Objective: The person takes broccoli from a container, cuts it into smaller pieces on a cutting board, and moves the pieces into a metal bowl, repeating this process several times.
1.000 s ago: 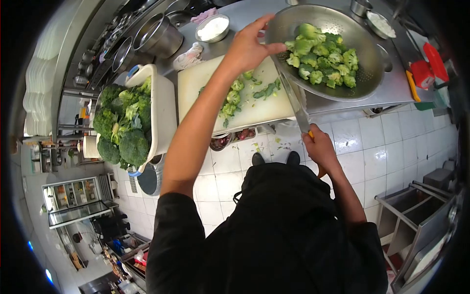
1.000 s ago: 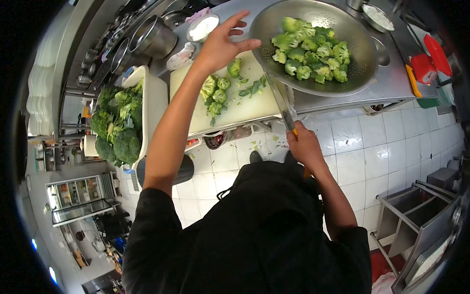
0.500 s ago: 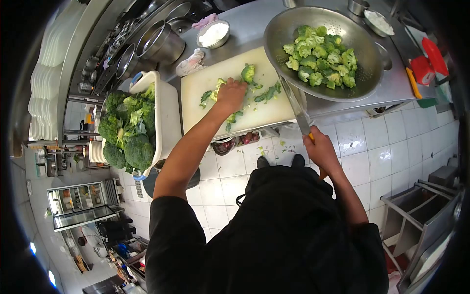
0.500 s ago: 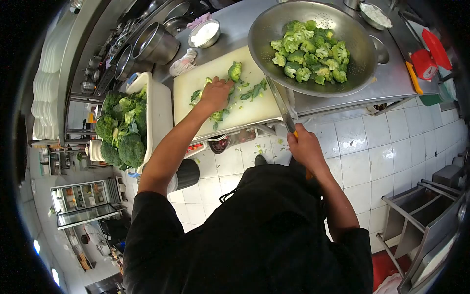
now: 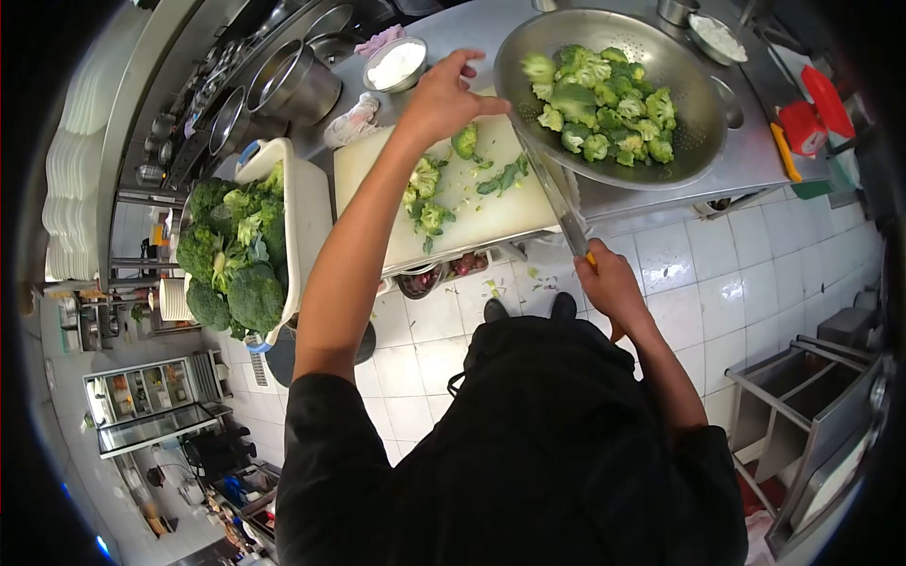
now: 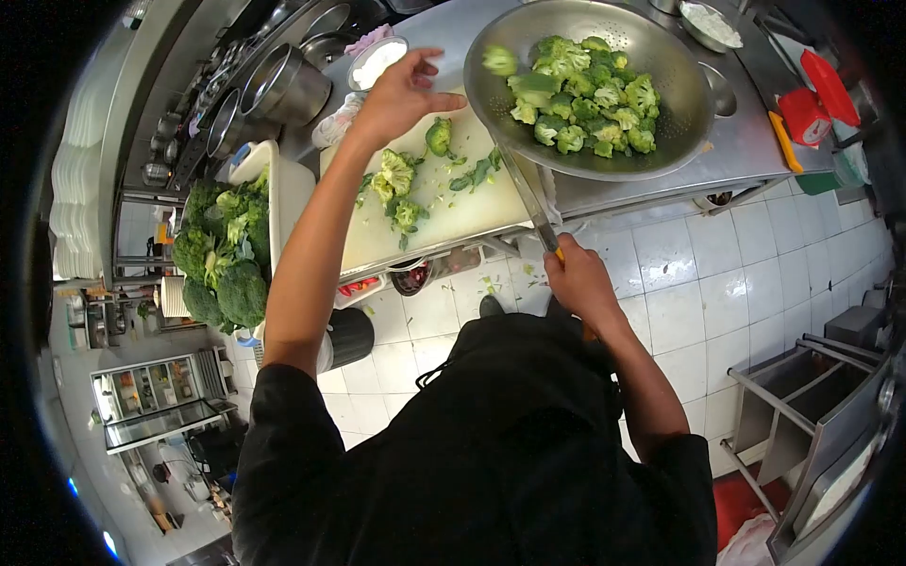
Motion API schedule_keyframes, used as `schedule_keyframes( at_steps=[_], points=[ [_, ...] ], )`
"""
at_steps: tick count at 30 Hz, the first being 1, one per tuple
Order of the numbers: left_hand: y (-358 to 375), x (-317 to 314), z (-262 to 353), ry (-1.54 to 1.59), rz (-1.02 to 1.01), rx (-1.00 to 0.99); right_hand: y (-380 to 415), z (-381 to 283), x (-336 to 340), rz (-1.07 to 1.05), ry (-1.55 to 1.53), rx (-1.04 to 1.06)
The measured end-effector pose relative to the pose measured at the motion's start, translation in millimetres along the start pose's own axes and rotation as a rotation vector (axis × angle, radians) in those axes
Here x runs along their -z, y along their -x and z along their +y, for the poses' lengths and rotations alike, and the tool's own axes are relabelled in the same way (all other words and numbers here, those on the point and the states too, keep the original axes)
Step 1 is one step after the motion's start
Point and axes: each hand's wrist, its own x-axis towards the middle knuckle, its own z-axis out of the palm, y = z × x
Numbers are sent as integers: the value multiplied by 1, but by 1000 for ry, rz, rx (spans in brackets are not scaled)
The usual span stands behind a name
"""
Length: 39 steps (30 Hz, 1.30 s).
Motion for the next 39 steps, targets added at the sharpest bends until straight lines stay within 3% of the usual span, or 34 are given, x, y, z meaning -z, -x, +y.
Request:
schedule_keyframes(
  at_steps=[3,5,8,11,18,27,30,36,39],
  points=[
    [8,-31,-71,-387,21,5,10,2,8,63,122,91],
    [28,-49,-101,-433,88,15,19,-12,26,-2,200,67],
    [30,-60,-141,-310,162,-2,25,-24,44,-31,292,112],
    [26,-48,-161,-46,78,119,17,-30,46,-25,347,174],
    [21,-36,-180,13,29,162,-12,-49,42,-16,480,230],
    [26,-39,-174,23,69,-30,-28,-76,39,-125,463,168],
    [26,-39,-173,9,57,48,-30,-78,36,-125,471,165],
    [26,-37,-168,-46,11,-55,-34,-93,37,-200,484,110],
    [27,-36,-164,-71,7,-76,-46,-86,28,-161,514,190]
  ],
)
